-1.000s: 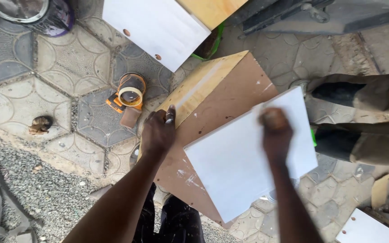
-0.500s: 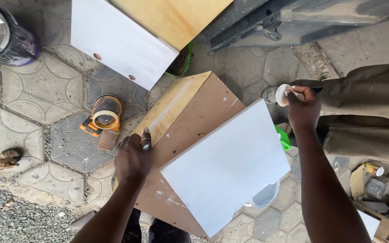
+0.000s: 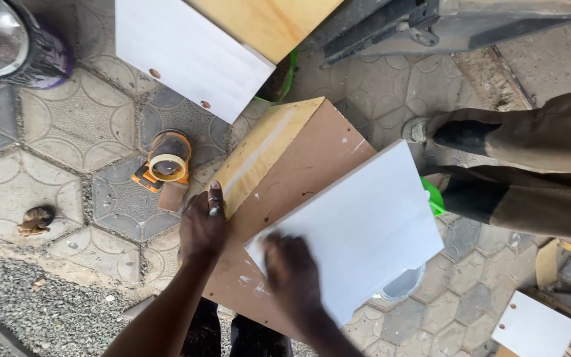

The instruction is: Applying white paint to a wooden board using a small foam applicator by dipping it into a bucket and wiping it across the surface.

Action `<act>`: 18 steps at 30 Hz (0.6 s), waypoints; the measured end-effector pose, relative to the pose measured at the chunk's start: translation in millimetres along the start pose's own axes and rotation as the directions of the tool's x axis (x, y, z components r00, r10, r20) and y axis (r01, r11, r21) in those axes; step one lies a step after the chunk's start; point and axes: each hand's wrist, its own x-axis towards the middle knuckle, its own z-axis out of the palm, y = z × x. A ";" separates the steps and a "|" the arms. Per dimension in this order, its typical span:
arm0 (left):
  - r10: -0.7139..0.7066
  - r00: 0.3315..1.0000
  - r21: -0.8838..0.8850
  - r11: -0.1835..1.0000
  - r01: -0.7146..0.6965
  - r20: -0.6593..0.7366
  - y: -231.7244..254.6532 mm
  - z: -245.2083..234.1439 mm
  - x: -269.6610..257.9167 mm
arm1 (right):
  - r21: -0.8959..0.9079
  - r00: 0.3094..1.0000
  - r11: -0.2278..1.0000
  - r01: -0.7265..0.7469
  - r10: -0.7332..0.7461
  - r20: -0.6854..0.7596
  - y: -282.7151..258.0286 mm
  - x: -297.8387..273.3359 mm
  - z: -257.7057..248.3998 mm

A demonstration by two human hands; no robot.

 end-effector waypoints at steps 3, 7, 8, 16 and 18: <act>0.076 0.995 0.011 0.997 -0.075 -0.061 -13.2 10.5 3.2 | -0.324 0.978 0.945 -0.052 -0.018 -0.208 128.4 26.7 -33.0; 0.129 0.989 0.029 0.991 -0.127 -0.074 -15.5 12.8 6.5 | -0.209 0.857 0.898 -0.387 0.266 -0.442 273.6 103.2 -128.1; 0.123 0.989 0.034 0.992 -0.120 -0.077 -16.5 13.3 7.3 | -0.090 0.813 0.877 -0.471 0.393 -0.429 299.4 113.8 -144.2; 0.133 0.984 0.041 0.991 -0.129 -0.120 -17.6 15.6 6.2 | 0.632 0.571 0.525 -0.570 0.806 -0.156 239.4 102.2 -156.5; 0.172 0.972 -0.005 0.985 -0.175 -0.160 -17.3 18.0 7.1 | 0.747 0.601 0.431 -0.507 0.798 -0.053 199.9 85.4 -132.7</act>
